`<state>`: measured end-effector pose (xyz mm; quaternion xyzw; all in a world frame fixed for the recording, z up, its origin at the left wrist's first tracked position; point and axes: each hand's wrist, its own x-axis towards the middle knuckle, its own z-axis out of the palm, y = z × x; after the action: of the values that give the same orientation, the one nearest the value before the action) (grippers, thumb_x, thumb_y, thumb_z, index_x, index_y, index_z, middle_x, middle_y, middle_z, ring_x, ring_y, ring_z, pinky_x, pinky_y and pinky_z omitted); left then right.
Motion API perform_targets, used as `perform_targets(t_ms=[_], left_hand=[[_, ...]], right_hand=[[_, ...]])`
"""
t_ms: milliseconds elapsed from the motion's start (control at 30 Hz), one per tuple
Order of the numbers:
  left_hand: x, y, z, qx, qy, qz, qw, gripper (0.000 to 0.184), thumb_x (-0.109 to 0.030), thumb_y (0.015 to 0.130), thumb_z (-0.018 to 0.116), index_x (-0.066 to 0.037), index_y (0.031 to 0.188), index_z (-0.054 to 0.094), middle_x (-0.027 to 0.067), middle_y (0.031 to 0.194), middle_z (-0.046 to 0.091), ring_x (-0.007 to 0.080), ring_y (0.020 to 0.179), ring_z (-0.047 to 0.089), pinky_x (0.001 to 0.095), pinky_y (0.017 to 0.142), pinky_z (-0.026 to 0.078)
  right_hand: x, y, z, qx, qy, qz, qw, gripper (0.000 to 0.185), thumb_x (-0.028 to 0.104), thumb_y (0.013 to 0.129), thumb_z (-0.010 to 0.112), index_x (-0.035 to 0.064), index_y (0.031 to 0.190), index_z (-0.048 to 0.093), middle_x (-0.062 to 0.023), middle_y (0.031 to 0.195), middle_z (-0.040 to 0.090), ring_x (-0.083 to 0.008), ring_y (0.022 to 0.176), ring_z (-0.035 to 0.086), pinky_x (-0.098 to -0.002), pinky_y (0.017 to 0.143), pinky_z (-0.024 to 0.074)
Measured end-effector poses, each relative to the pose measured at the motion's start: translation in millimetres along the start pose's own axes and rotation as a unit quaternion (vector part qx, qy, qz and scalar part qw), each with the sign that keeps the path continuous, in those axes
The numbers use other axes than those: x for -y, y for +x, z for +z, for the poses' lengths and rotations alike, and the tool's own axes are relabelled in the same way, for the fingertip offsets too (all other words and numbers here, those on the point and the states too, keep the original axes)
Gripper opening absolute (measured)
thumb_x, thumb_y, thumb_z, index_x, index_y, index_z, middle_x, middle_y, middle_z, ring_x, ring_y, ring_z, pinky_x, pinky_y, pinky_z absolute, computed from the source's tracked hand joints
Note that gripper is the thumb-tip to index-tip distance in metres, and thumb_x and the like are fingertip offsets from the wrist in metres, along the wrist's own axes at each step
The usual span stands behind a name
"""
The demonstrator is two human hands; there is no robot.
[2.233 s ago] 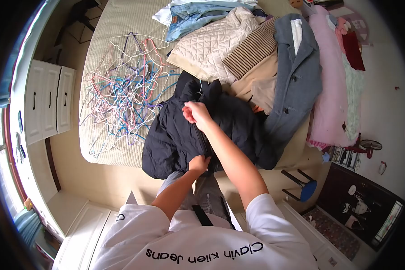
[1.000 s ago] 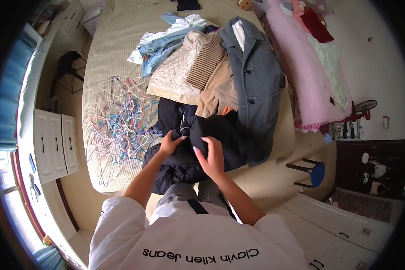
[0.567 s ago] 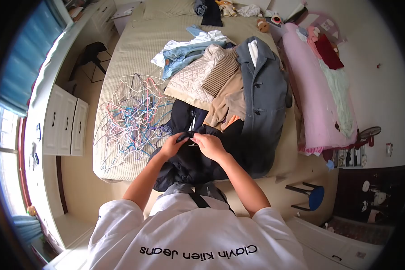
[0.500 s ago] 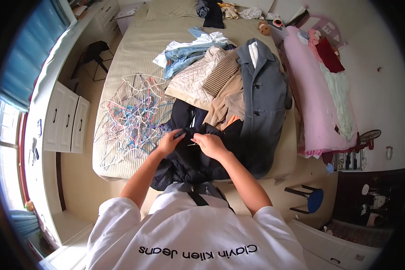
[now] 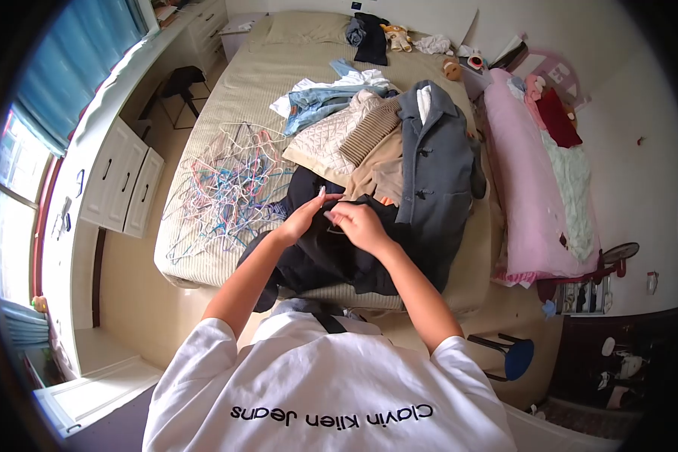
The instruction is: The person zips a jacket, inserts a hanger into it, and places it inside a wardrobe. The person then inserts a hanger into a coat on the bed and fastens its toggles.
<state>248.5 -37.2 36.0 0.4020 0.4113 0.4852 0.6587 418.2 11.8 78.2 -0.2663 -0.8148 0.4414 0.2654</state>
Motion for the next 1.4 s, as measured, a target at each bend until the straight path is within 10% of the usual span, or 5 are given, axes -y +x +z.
perform_targets(t_ms=[367, 433, 933, 1200, 1400], left_hand=[[-14, -95, -18, -0.086, 0.527, -0.034, 0.845, 0.054, -0.039, 0.074, 0.069, -0.01, 0.117, 0.057, 0.0155, 0.11, 0.061, 0.0323, 0.101, 0.058, 0.0365, 0.087, 0.044], [22, -104, -43, -0.163, 0.489, 0.039, 0.856, 0.043, -0.037, 0.076, 0.068, -0.007, 0.107, 0.062, 0.0167, 0.1, 0.063, 0.0332, 0.093, 0.06, 0.037, 0.081, 0.046], [-32, -83, 3, -0.042, 0.553, 0.158, 0.817, 0.025, -0.029, 0.079, 0.064, -0.007, 0.09, 0.069, 0.0137, 0.084, 0.066, 0.0325, 0.076, 0.062, 0.0369, 0.067, 0.049], [-69, -72, 26, -0.056, 0.512, 0.101, 0.851, 0.038, -0.035, 0.082, 0.062, -0.005, 0.106, 0.061, 0.0177, 0.095, 0.063, 0.0345, 0.089, 0.06, 0.038, 0.078, 0.047], [-29, -58, 60, -0.085, 0.567, 0.192, 0.797, 0.034, -0.029, 0.08, 0.064, -0.004, 0.101, 0.059, 0.0177, 0.084, 0.062, 0.0361, 0.08, 0.059, 0.0399, 0.069, 0.048]], right_hand=[[30, -9, -69, -0.023, -0.03, -0.065, 0.997, 0.019, 0.015, 0.088, 0.058, -0.0022, 0.082, 0.06, -0.0091, 0.066, 0.059, -0.0125, 0.058, 0.053, -0.0266, 0.056, 0.0421], [36, -12, -78, -0.044, -0.04, -0.061, 0.996, 0.018, 0.017, 0.087, 0.058, 0.0007, 0.079, 0.061, -0.0155, 0.067, 0.06, -0.0293, 0.059, 0.059, -0.0316, 0.054, 0.0429], [64, -28, -68, 0.08, -0.171, -0.164, 0.968, 0.012, 0.008, 0.082, 0.058, 0.0012, 0.072, 0.055, -0.0181, 0.066, 0.057, -0.037, 0.06, 0.055, -0.0369, 0.051, 0.0428], [69, -36, -107, -0.098, 0.042, -0.041, 0.993, 0.021, 0.012, 0.087, 0.058, -0.0032, 0.073, 0.057, -0.0006, 0.059, 0.051, -0.0041, 0.056, 0.043, -0.022, 0.051, 0.0351], [79, -38, -88, -0.094, 0.045, -0.046, 0.994, 0.022, 0.015, 0.088, 0.056, -0.0028, 0.076, 0.058, -0.0065, 0.06, 0.054, -0.0117, 0.055, 0.052, -0.0247, 0.053, 0.039]])
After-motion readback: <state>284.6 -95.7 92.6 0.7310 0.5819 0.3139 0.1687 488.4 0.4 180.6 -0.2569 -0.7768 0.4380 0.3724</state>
